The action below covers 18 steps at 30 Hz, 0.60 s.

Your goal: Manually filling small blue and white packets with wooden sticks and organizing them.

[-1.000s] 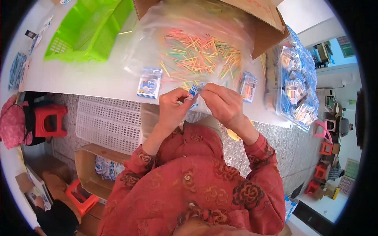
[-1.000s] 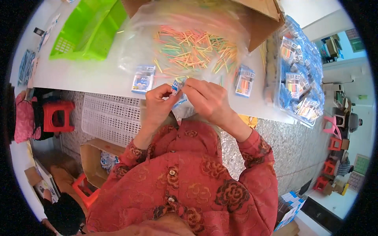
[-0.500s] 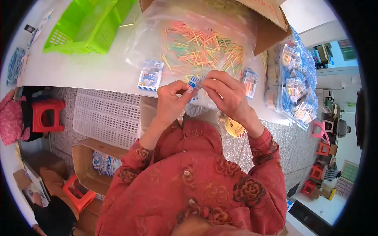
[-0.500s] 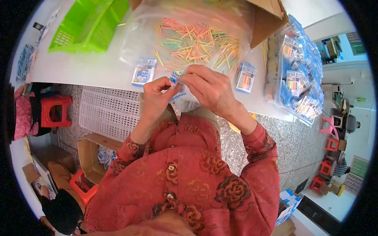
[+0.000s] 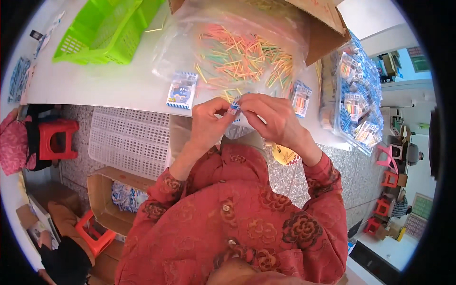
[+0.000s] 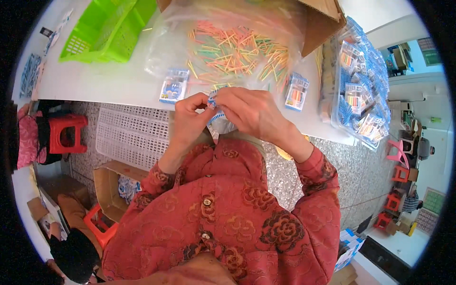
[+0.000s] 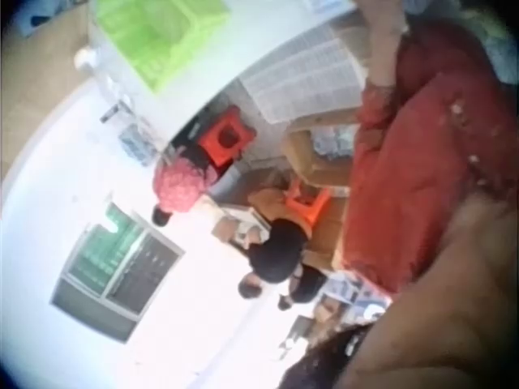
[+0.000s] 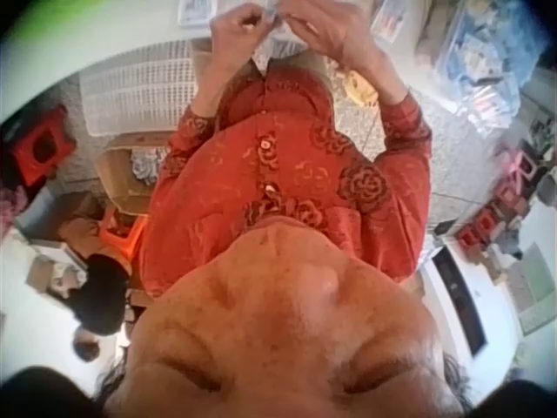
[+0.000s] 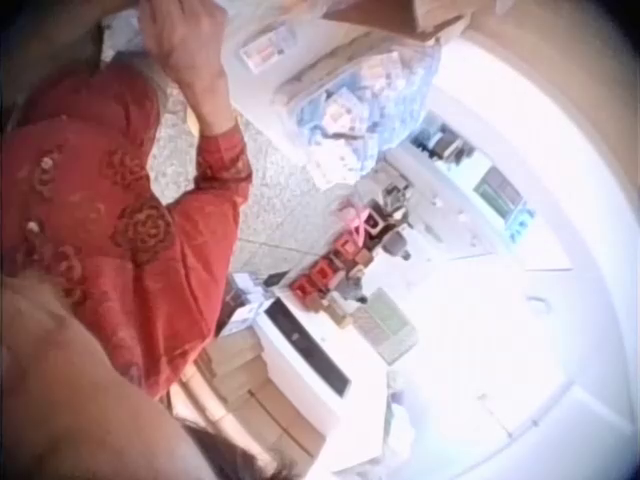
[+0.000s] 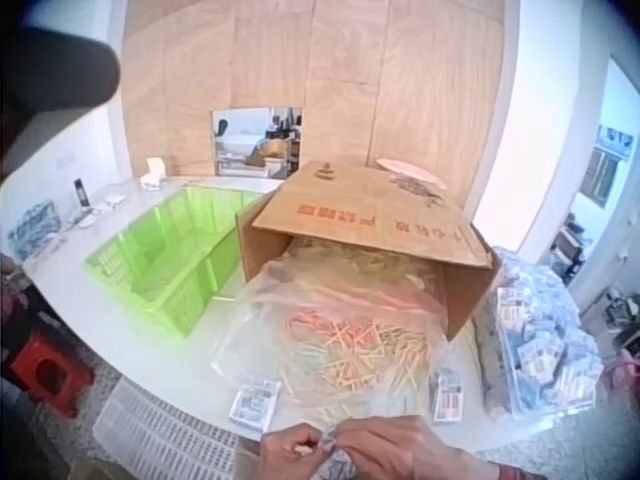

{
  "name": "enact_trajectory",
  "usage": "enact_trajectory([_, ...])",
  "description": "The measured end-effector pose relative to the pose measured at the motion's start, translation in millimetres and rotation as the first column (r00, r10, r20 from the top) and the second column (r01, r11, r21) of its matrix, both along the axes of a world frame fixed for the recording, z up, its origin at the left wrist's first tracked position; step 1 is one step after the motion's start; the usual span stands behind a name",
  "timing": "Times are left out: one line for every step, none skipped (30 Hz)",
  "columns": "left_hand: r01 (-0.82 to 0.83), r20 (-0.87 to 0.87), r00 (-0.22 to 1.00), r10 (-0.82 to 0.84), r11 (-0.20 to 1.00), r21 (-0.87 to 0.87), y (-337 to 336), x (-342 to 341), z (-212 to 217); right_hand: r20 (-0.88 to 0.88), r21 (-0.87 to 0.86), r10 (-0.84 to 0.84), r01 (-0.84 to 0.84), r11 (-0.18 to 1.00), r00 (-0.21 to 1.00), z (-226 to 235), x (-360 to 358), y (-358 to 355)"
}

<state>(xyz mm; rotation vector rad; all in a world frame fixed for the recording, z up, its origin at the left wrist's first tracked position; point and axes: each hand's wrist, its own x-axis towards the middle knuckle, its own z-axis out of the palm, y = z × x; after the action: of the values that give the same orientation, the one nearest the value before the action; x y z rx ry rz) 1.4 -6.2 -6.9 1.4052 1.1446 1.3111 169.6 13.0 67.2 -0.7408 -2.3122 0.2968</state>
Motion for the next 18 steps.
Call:
enact_trajectory([0.008, -0.037, 0.999, -0.008, 1.0, 0.006, -0.5, -0.3, 2.2, 0.0, 0.003, -0.001, 0.001, 1.0, 1.0, 2.4, -1.0, -1.6])
enact_trajectory([0.009, -0.037, 0.999, -0.008, 1.0, 0.011, -0.5, -0.6, 4.0, 0.017, -0.159, -0.062, 0.064, 0.985, 0.998, 6.2, -2.3, -3.9])
enact_trajectory([0.033, -0.074, 0.997, -0.031, 0.999, 0.033, -1.0, -1.1, 5.7, 0.044, -0.315, -0.12, 0.127, 0.94, 0.992, 8.6, -2.8, -4.2])
enact_trajectory([0.058, -0.112, 0.992, -0.052, 0.997, 0.055, -1.2, -1.4, 6.9, 0.043, -0.31, -0.12, 0.127, 0.942, 0.992, 6.9, -1.2, -1.4])
enact_trajectory([0.057, -0.113, 0.992, -0.05, 0.996, 0.061, -1.4, -1.9, 6.4, 0.063, -0.279, -0.085, 0.1, 0.955, 0.994, 4.0, 1.5, 1.9])
enact_trajectory([0.064, -0.136, 0.989, -0.055, 0.996, 0.061, -1.4, -2.1, 4.4, 0.084, -0.249, -0.051, 0.071, 0.966, 0.995, 3.1, 2.8, 4.5])
enact_trajectory([0.07, -0.158, 0.986, -0.059, 0.996, 0.061, -1.2, -2.5, 3.9, 0.083, -0.243, -0.049, 0.068, 0.968, 0.995, 4.5, 1.7, 5.5])
enact_trajectory([0.07, -0.158, 0.986, -0.059, 0.995, 0.064, -1.2, -2.1, 4.9, 0.114, -0.183, -0.065, 0.085, 0.979, 0.991, 4.7, 0.1, 5.2])
enact_trajectory([0.042, -0.153, 0.988, -0.025, 0.993, 0.109, -1.1, -1.4, 6.5, 0.143, -0.121, -0.082, 0.1, 0.988, 0.986, 5.0, -1.9, 4.9])
enact_trajectory([0.013, -0.147, 0.989, 0.01, 0.988, 0.153, -0.6, -1.2, 7.3, 0.144, -0.119, -0.082, 0.099, 0.988, 0.986, 6.4, -4.1, 4.6])
enact_trajectory([0.012, -0.146, 0.989, 0.011, 0.988, 0.156, -0.1, -1.4, 7.6, 0.218, -0.075, -0.084, 0.103, 0.992, 0.972, 9.8, -6.8, 3.8])
enact_trajectory([-0.021, -0.153, 0.987, 0.05, 0.982, 0.185, 0.4, -1.9, 7.2, 0.292, -0.032, -0.089, 0.103, 0.994, 0.952, 11.8, -9.6, 3.6])
enact_trajectory([-0.055, -0.157, 0.983, 0.09, 0.975, 0.214, 0.6, -2.6, 7.2, 0.293, -0.029, -0.089, 0.102, 0.994, 0.952, 11.4, -12.8, 3.9])
enact_trajectory([-0.058, -0.156, 0.983, 0.094, 0.974, 0.218, 1.1, -3.5, 7.2, 0.256, -0.028, -0.075, 0.085, 0.996, 0.964, 9.5, -16.1, 5.8])
enact_trajectory([-0.084, -0.125, 0.986, 0.108, 0.979, 0.187, 1.0, -4.8, 7.1, 0.219, -0.026, -0.059, 0.067, 0.997, 0.974, 8.3, -18.7, 7.7])
enact_trajectory([-0.108, -0.096, 0.988, 0.124, 0.982, 0.155, 1.6, -6.5, 6.7, 0.22, -0.024, -0.056, 0.063, 0.998, 0.974, 8.7, -20.9, 11.8])
enact_trajectory([-0.114, -0.095, 0.987, 0.13, 0.981, 0.157, 2.7, -8.6, 4.7, 0.043, -0.186, 0.011, -0.003, 0.982, 0.999, 9.6, -23.0, 18.1])
enact_trajectory([-0.135, -0.042, 0.99, 0.138, 0.988, 0.073, 3.8, -11.4, 0.2, -0.142, -0.332, 0.05, -0.095, 0.938, 0.989, 9.9, -24.9, 25.7])
